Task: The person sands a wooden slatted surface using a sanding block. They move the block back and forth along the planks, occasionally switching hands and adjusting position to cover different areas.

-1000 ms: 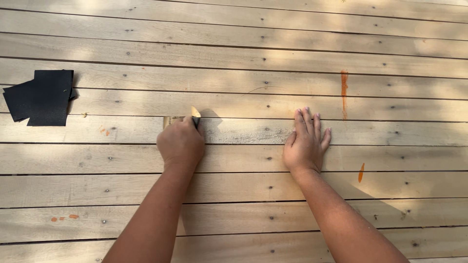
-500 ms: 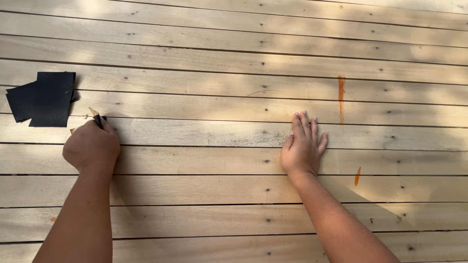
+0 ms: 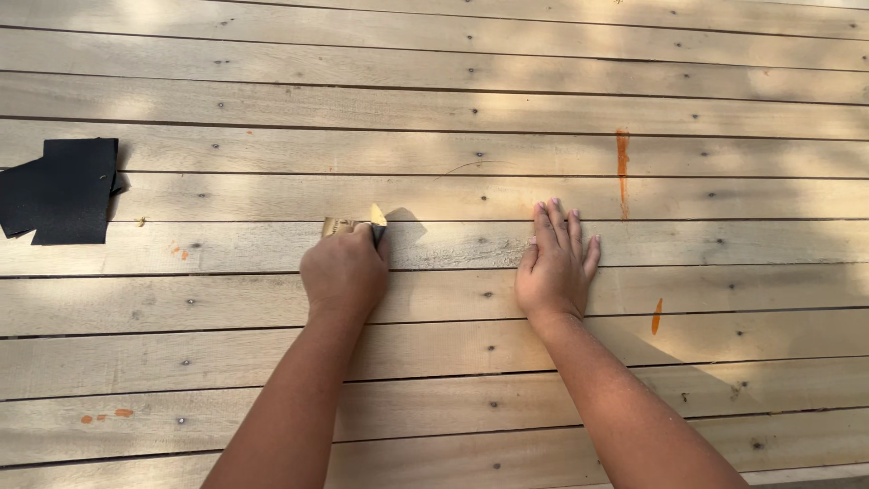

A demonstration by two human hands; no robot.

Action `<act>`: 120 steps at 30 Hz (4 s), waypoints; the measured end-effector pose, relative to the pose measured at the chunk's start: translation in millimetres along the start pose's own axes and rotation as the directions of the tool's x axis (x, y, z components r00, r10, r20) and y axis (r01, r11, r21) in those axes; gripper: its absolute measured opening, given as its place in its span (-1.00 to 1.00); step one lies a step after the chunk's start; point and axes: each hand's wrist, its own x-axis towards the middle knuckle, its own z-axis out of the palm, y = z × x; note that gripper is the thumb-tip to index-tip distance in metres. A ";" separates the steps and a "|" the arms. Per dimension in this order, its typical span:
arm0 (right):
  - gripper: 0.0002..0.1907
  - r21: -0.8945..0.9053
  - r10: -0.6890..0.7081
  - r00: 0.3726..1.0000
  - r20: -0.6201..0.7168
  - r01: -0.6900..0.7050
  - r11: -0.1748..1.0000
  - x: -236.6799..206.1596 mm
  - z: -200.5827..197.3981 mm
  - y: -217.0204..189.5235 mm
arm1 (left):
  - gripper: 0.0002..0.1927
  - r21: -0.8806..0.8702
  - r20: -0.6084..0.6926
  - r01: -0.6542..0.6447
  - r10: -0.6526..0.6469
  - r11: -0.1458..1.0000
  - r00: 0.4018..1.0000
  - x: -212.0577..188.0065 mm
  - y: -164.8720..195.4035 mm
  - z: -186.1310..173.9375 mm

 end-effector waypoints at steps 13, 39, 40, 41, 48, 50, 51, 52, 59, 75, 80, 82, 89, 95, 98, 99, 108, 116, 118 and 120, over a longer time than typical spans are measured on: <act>-0.40 -0.042 0.029 0.998 0.047 -0.027 0.999 1.4 -5.6 -5.1 | -0.82 -0.070 -0.045 -0.189 0.186 0.979 0.981 7.5 68.7 34.8; -0.41 0.004 -0.005 1.000 0.002 0.005 1.000 2.6 0.5 2.6 | -0.82 -0.182 0.137 -0.272 0.298 0.945 0.945 -11.3 87.7 31.4; -0.41 -0.004 -0.008 1.000 0.012 0.008 1.000 2.0 0.5 3.0 | -0.73 -0.114 0.181 -0.175 0.193 0.978 0.964 -7.5 56.5 27.1; -0.41 -0.005 -0.011 1.000 0.008 0.011 1.000 2.1 0.9 3.0 | -0.78 -0.079 0.029 -0.088 0.091 0.993 0.995 -5.6 13.4 18.3; -0.39 -0.001 -0.002 1.000 -0.013 0.002 1.000 3.8 4.6 1.6 | -0.54 0.132 -0.136 0.522 -0.507 0.843 0.851 -6.8 -159.4 -41.4; -0.40 -0.006 -0.006 1.000 -0.018 0.006 1.000 4.3 5.5 2.0 | -0.57 0.102 -0.132 0.404 -0.390 0.909 0.911 -10.3 -105.1 -24.9; -0.40 -0.010 -0.010 1.000 -0.023 0.010 1.000 4.6 5.8 2.5 | -0.60 0.059 -0.051 0.306 -0.304 0.950 0.951 -11.4 -64.1 -10.0; -0.40 -0.001 -0.011 1.000 -0.026 0.010 1.000 4.8 5.9 3.0 | -0.67 0.002 -0.021 0.135 -0.135 0.991 0.991 -18.2 -21.3 3.7; -0.41 0.031 -0.004 1.000 -0.021 0.005 1.000 6.4 5.5 5.4 | -0.82 -0.157 0.156 -0.304 0.328 0.940 0.932 -42.4 60.8 25.7; -0.41 -0.005 -0.014 1.000 -0.015 0.014 1.000 6.4 7.1 4.3 | -0.70 -0.008 0.215 -0.042 0.043 0.999 0.976 -43.5 6.3 17.2; -0.40 0.018 0.002 1.000 -0.001 -0.002 1.000 8.9 8.3 8.6 | -0.82 -0.174 0.105 -0.405 0.425 0.898 0.899 -63.8 113.7 40.8; -0.41 0.019 -0.005 1.000 -0.021 0.005 1.000 9.0 8.9 10.3 | -0.82 -0.165 0.140 -0.361 0.384 0.918 0.912 -63.1 88.5 30.1; -0.41 0.025 -0.044 0.997 -0.067 0.046 0.999 9.4 15.5 11.6 | -0.55 0.216 0.066 0.436 -0.459 0.874 0.886 -68.1 -189.9 -43.7; -0.44 0.036 -0.041 0.999 -0.033 0.042 0.998 9.4 15.7 15.5 | -0.58 0.138 0.029 0.347 -0.354 0.928 0.935 -80.6 -112.3 -20.5; -0.41 0.011 -0.071 0.997 0.004 0.071 0.997 2.3 13.1 16.9 | -0.85 -0.068 0.016 -0.103 0.104 0.992 0.994 -97.3 14.6 22.9; -0.39 0.004 -0.085 0.996 0.010 0.085 0.996 -1.2 11.9 17.0 | -0.87 -0.137 -0.060 -0.241 0.234 0.961 0.970 -105.7 48.0 33.8; -0.30 -0.061 -0.200 0.976 0.092 0.206 0.977 -45.8 0.1 11.9 | -0.66 0.053 0.108 0.070 -0.075 0.996 0.991 -112.0 -87.7 -28.7; -0.33 0.055 -0.314 0.949 0.016 0.313 0.948 -79.8 -0.3 15.4 | -0.55 0.174 0.057 0.542 -0.558 0.822 0.828 -115.2 -214.8 -35.8; -0.42 0.193 -0.310 0.951 -0.009 0.305 0.932 -82.3 -3.8 20.9 | -0.59 0.126 0.061 0.369 -0.378 0.921 0.924 -113.9 -151.5 -11.9; -0.53 0.383 -0.261 0.965 -0.022 0.249 0.890 -80.8 -8.5 26.4 | -0.70 -0.001 0.079 0.123 -0.123 0.992 0.989 -118.5 -69.0 2.2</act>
